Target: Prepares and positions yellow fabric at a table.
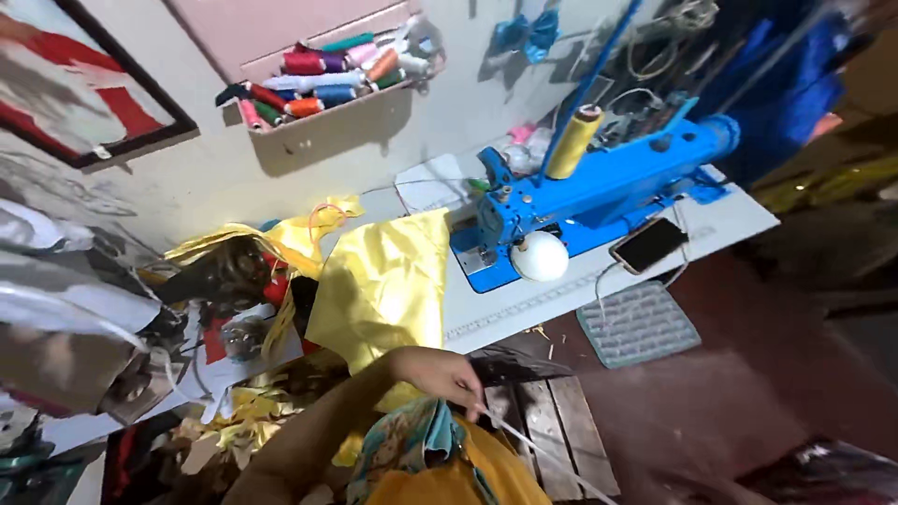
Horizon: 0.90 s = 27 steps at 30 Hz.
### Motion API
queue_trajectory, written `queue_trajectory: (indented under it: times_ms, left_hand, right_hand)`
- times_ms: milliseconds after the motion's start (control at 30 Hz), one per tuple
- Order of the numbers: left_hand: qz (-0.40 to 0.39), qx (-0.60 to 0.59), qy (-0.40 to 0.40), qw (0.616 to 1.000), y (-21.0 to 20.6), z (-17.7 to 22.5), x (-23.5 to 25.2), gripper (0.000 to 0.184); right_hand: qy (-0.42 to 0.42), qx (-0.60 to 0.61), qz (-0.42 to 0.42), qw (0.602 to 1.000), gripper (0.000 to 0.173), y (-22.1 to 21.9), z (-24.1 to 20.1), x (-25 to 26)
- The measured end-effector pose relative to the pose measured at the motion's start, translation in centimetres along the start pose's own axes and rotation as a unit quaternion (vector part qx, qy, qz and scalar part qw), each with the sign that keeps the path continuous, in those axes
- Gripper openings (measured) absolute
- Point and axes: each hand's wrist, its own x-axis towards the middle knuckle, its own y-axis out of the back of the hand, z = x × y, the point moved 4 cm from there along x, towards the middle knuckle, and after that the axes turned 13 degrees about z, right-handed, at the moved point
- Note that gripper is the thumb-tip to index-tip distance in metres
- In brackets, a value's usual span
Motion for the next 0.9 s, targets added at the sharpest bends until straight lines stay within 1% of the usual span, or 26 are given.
queue_trajectory:
  times_ms: [33, 67, 100, 133, 167, 200, 267, 333, 367, 400, 467, 500, 533, 567, 600, 633, 700, 733, 767, 800, 833, 867, 900]
  left_hand:
    - [-0.010, 0.015, -0.006, 1.000, -1.4, 0.5, 1.6, 0.026]
    - [-0.021, 0.034, -0.009, 0.999, -2.5, 1.0, 3.2, 0.027]
    - [-0.021, 0.048, -0.012, 0.999, -3.1, 1.3, 4.5, 0.028]
    - [-0.012, 0.056, -0.011, 0.998, -3.3, 1.4, 5.2, 0.028]
    - [0.007, 0.057, -0.006, 0.998, -2.8, 1.3, 4.9, 0.028]
    - [0.029, 0.055, 0.005, 0.998, -1.9, 0.8, 3.7, 0.029]
    - [0.069, 0.029, 0.028, 0.997, 0.1, -0.8, -0.1, 0.029]
    - [0.082, -0.005, 0.039, 0.996, 0.9, -2.7, -2.7, 0.029]
    - [0.081, -0.017, 0.039, 0.996, 0.6, -3.0, -2.9, 0.028]
    - [0.080, -0.021, 0.032, 0.996, -0.1, -3.0, -2.4, 0.028]
    - [0.084, -0.018, 0.024, 0.996, -1.7, -2.6, -0.1, 0.027]
    - [0.110, -0.016, 0.026, 0.993, -1.9, -2.6, 0.7, 0.026]
    - [0.166, -0.010, 0.041, 0.985, -1.5, -3.0, 0.5, 0.025]
    - [0.250, 0.002, 0.074, 0.965, -0.3, -3.7, -0.8, 0.025]
    - [0.352, 0.011, 0.129, 0.927, 1.3, -4.9, -3.2, 0.027]
    - [0.449, 0.019, 0.200, 0.871, 3.1, -6.5, -6.1, 0.033]
    - [0.601, 0.054, 0.327, 0.727, 6.0, -11.7, -12.2, 0.045]
    - [0.645, 0.065, 0.379, 0.661, 6.9, -14.3, -14.8, 0.052]
    - [0.664, 0.061, 0.428, 0.610, 7.4, -16.3, -16.9, 0.060]
    - [0.666, 0.057, 0.470, 0.576, 7.8, -18.0, -18.3, 0.067]
    - [0.647, 0.063, 0.507, 0.566, 8.1, -19.3, -19.2, 0.071]
    - [0.621, 0.072, 0.531, 0.572, 8.2, -20.3, -19.8, 0.070]
    - [0.598, 0.070, 0.542, 0.586, 8.3, -20.7, -20.2, 0.064]
  right_hand:
    - [0.066, 0.050, -0.038, 0.996, 0.057, -2.3, -4.1, 2.2]
    - [0.135, 0.088, -0.066, 0.985, 0.063, -4.8, -8.5, 4.3]
    - [0.186, 0.123, -0.078, 0.972, 0.058, -7.1, -12.4, 6.0]
    - [0.203, 0.150, -0.079, 0.964, 0.043, -8.8, -15.4, 6.8]
    - [0.200, 0.164, -0.082, 0.963, 0.030, -9.6, -16.9, 7.1]
    - [0.184, 0.163, -0.091, 0.965, 0.028, -9.4, -17.0, 7.1]
    - [0.154, 0.133, -0.122, 0.971, 0.027, -7.3, -14.3, 7.0]
    - [0.117, 0.109, -0.182, 0.970, 0.028, -5.9, -11.8, 7.1]
    - [0.113, 0.103, -0.213, 0.965, 0.029, -6.0, -12.1, 7.5]
    - [0.114, 0.104, -0.230, 0.961, 0.032, -6.9, -13.5, 8.1]
    - [0.127, 0.133, -0.211, 0.960, 0.035, -9.8, -18.1, 10.0]
    - [0.130, 0.157, -0.189, 0.961, 0.032, -10.9, -19.9, 11.2]
    - [0.129, 0.179, -0.164, 0.962, 0.027, -11.6, -21.0, 12.2]
    - [0.126, 0.191, -0.138, 0.964, 0.026, -11.8, -21.3, 12.8]
    - [0.119, 0.202, -0.111, 0.966, 0.027, -11.7, -20.9, 13.0]
    - [0.109, 0.214, -0.086, 0.967, 0.027, -11.4, -19.8, 13.1]
    - [0.082, 0.232, -0.060, 0.967, 0.026, -11.2, -17.3, 13.2]
    - [0.069, 0.236, -0.061, 0.967, 0.024, -11.6, -16.5, 13.2]
    - [0.057, 0.243, -0.067, 0.966, 0.023, -12.4, -16.1, 13.2]
    - [0.044, 0.250, -0.071, 0.965, 0.023, -13.4, -16.1, 13.4]
    - [0.034, 0.251, -0.066, 0.965, 0.023, -14.5, -16.3, 13.6]
    - [0.029, 0.248, -0.049, 0.967, 0.024, -15.4, -16.5, 13.8]
    - [0.032, 0.236, -0.023, 0.971, 0.024, -15.9, -16.7, 14.0]
